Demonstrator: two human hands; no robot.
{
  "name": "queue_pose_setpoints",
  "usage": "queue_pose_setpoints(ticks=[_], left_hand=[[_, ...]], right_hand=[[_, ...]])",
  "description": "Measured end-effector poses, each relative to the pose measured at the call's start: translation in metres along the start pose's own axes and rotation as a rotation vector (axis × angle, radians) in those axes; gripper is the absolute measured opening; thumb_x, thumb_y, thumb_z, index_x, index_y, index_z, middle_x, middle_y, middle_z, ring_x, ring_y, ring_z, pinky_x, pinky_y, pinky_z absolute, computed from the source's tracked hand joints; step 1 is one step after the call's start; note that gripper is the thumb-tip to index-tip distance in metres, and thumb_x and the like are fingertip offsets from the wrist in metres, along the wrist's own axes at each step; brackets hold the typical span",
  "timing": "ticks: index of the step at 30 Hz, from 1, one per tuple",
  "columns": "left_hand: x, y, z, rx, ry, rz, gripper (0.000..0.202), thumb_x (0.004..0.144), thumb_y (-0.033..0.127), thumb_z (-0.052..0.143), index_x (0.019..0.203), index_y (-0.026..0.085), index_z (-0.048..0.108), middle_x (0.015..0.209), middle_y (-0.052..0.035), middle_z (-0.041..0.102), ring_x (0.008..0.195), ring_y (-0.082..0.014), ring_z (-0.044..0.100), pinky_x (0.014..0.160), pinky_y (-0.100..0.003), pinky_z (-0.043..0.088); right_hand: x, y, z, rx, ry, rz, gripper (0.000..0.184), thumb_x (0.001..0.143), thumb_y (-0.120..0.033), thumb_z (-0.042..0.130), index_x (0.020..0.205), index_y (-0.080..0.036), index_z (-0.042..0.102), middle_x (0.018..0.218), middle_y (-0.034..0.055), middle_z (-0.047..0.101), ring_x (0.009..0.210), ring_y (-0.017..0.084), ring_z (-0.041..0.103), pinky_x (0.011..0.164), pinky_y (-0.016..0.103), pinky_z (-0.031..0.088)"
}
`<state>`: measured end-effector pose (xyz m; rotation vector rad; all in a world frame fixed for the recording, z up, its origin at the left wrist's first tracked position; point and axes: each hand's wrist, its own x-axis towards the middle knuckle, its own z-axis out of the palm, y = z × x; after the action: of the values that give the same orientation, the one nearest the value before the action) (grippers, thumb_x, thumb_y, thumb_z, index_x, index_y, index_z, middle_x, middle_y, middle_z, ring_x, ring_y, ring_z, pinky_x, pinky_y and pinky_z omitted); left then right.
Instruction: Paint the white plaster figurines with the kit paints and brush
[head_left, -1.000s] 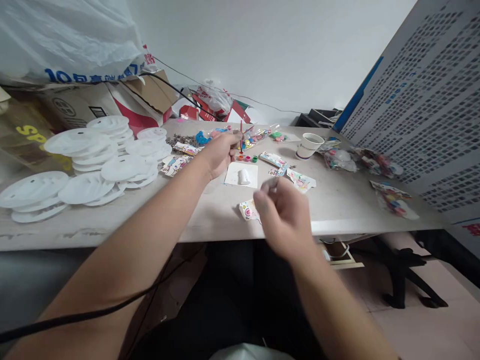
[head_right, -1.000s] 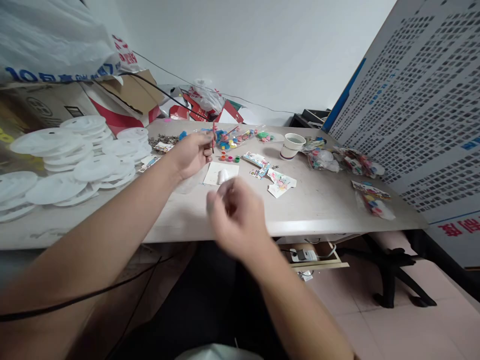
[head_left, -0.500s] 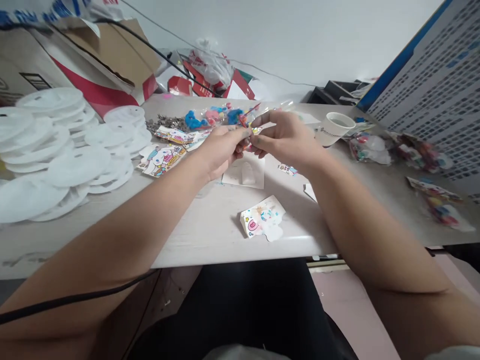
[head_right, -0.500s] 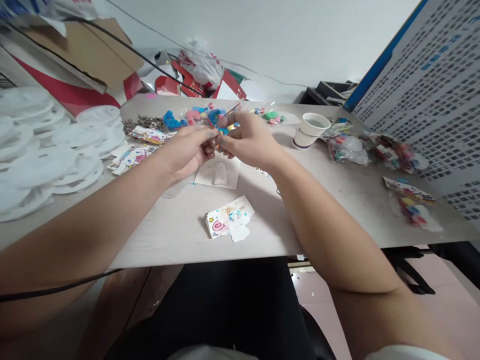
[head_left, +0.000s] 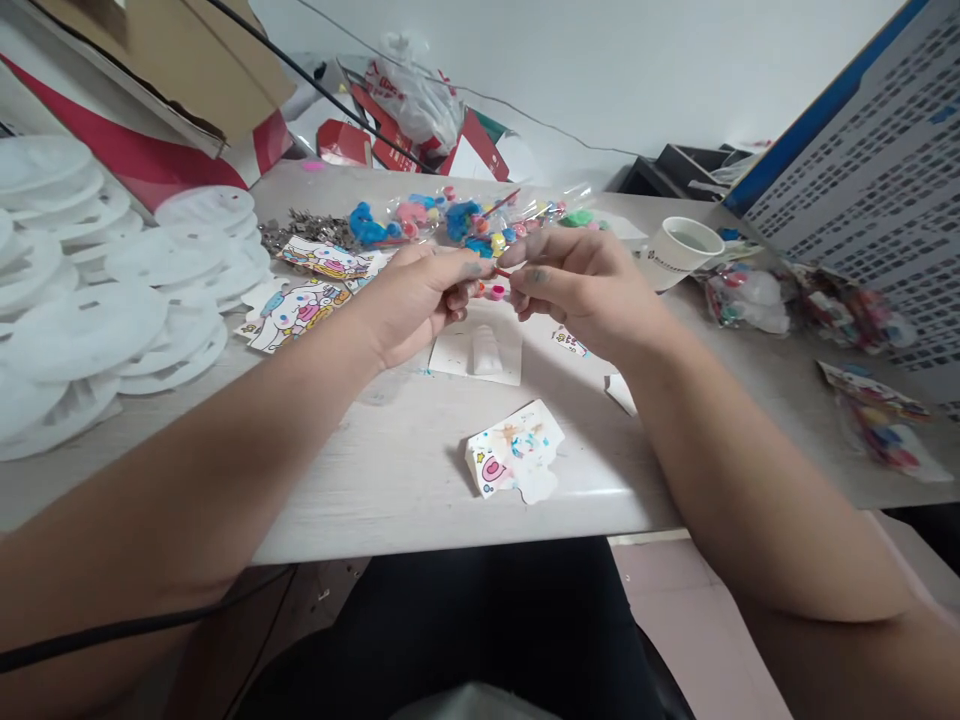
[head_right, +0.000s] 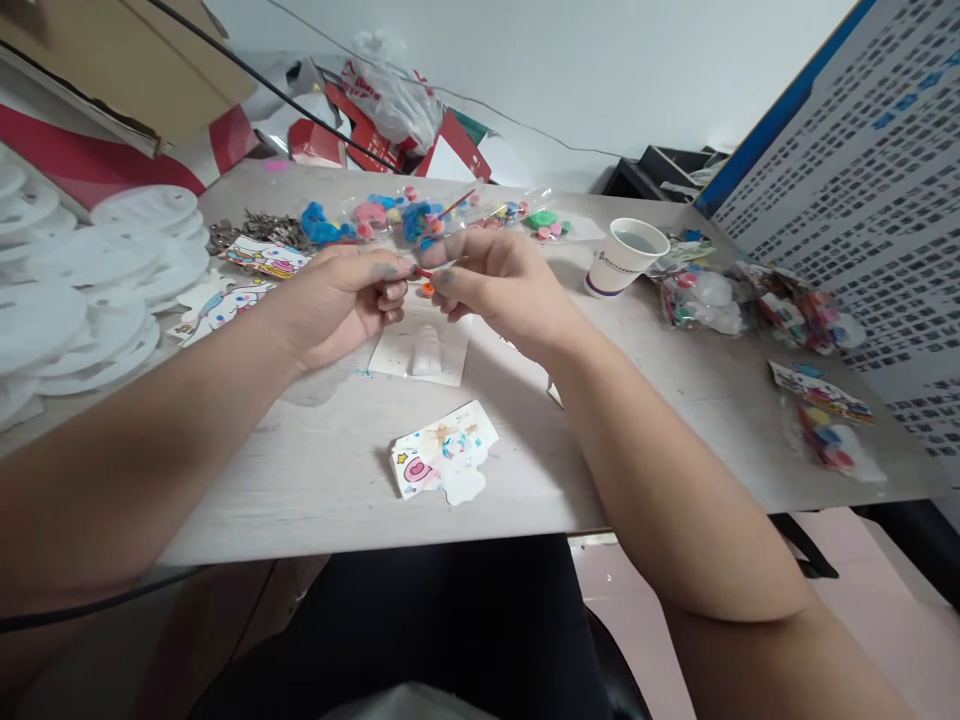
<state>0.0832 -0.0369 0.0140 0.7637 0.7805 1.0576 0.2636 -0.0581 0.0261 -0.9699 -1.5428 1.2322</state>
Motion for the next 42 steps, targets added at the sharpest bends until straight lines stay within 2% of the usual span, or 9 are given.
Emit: queue_pose_setpoints(ticks=[7, 13, 16, 20, 24, 27, 30, 36, 42], left_hand=[[-0.005, 0.008, -0.009, 0.355, -0.061, 0.176, 0.015, 0.078, 0.014, 0.072, 0.065, 0.015, 0.066, 0.065, -0.0043, 0.063, 0.061, -0.0120, 0.056, 0.055, -0.025, 0.040], [-0.011, 0.010, -0.009, 0.592, -0.145, 0.144, 0.013, 0.081, 0.026, 0.072, 0.090, 0.017, 0.074, 0.083, -0.0054, 0.071, 0.074, -0.0129, 0.061, 0.067, -0.027, 0.044], [-0.011, 0.013, -0.011, 0.765, -0.111, 0.157, 0.023, 0.085, 0.032, 0.066, 0.104, 0.020, 0.073, 0.068, -0.0009, 0.065, 0.059, -0.0116, 0.055, 0.058, -0.027, 0.040], [-0.014, 0.019, -0.016, 1.147, 0.108, 0.257, 0.025, 0.085, 0.044, 0.062, 0.076, 0.022, 0.067, 0.045, 0.0041, 0.045, 0.042, -0.0110, 0.037, 0.047, -0.029, 0.026], [-0.020, 0.021, -0.018, 1.360, 0.164, 0.235, 0.037, 0.089, 0.045, 0.052, 0.061, 0.022, 0.057, 0.044, 0.0020, 0.041, 0.042, -0.0127, 0.035, 0.047, -0.031, 0.024], [-0.020, 0.019, -0.019, 1.417, 0.178, 0.219, 0.021, 0.086, 0.040, 0.056, 0.090, 0.022, 0.066, 0.058, -0.0009, 0.057, 0.053, -0.0169, 0.049, 0.054, -0.031, 0.034], [-0.015, 0.015, -0.023, 1.435, 0.135, 0.250, 0.042, 0.082, 0.034, 0.061, 0.124, 0.027, 0.058, 0.083, -0.0025, 0.070, 0.066, -0.0196, 0.059, 0.066, -0.033, 0.044], [-0.011, 0.007, -0.027, 1.486, 0.046, 0.303, 0.036, 0.083, 0.037, 0.059, 0.117, 0.028, 0.065, 0.115, -0.0053, 0.071, 0.096, -0.0255, 0.065, 0.080, -0.039, 0.050], [-0.018, 0.005, -0.014, 1.299, -0.028, 0.446, 0.027, 0.088, 0.032, 0.056, 0.111, 0.024, 0.068, 0.108, -0.0040, 0.072, 0.095, -0.0212, 0.065, 0.083, -0.035, 0.050]], right_hand=[[-0.005, -0.005, -0.009, 0.062, 0.034, -0.045, 0.008, 0.086, -0.023, 0.071, 0.082, -0.016, 0.071, 0.065, -0.0038, 0.062, 0.061, 0.006, 0.059, 0.063, 0.023, 0.051], [0.000, 0.002, -0.012, 0.091, 0.049, -0.100, 0.028, 0.079, -0.044, 0.078, 0.076, -0.018, 0.069, 0.069, -0.0006, 0.063, 0.062, 0.009, 0.058, 0.062, 0.026, 0.051], [0.005, 0.011, -0.014, 0.037, 0.124, -0.145, 0.033, 0.080, -0.051, 0.075, 0.072, -0.019, 0.067, 0.068, 0.0001, 0.062, 0.062, 0.010, 0.057, 0.060, 0.027, 0.049], [0.007, 0.014, -0.016, -0.174, 0.273, -0.180, 0.039, 0.078, -0.053, 0.075, 0.062, -0.019, 0.064, 0.059, -0.0003, 0.057, 0.056, 0.010, 0.051, 0.053, 0.028, 0.042], [0.007, 0.012, -0.013, -0.382, 0.294, -0.219, 0.048, 0.080, -0.058, 0.071, 0.057, -0.019, 0.056, 0.051, -0.0028, 0.045, 0.052, 0.008, 0.041, 0.047, 0.026, 0.031], [0.013, 0.016, -0.010, -0.454, 0.339, -0.275, 0.052, 0.081, -0.060, 0.068, 0.054, -0.019, 0.049, 0.049, -0.0043, 0.036, 0.051, 0.008, 0.038, 0.046, 0.025, 0.028], [0.021, 0.025, -0.008, -0.431, 0.332, -0.290, 0.050, 0.082, -0.058, 0.068, 0.056, -0.019, 0.052, 0.051, -0.0029, 0.041, 0.052, 0.009, 0.044, 0.046, 0.025, 0.033], [0.023, 0.029, -0.003, -0.256, 0.231, -0.184, 0.041, 0.084, -0.056, 0.067, 0.070, -0.017, 0.064, 0.063, 0.0026, 0.062, 0.060, 0.012, 0.060, 0.052, 0.026, 0.049], [0.013, 0.020, 0.004, -0.159, 0.129, -0.131, 0.038, 0.078, -0.054, 0.075, 0.082, -0.017, 0.065, 0.066, -0.0004, 0.063, 0.058, 0.010, 0.058, 0.053, 0.025, 0.050]])
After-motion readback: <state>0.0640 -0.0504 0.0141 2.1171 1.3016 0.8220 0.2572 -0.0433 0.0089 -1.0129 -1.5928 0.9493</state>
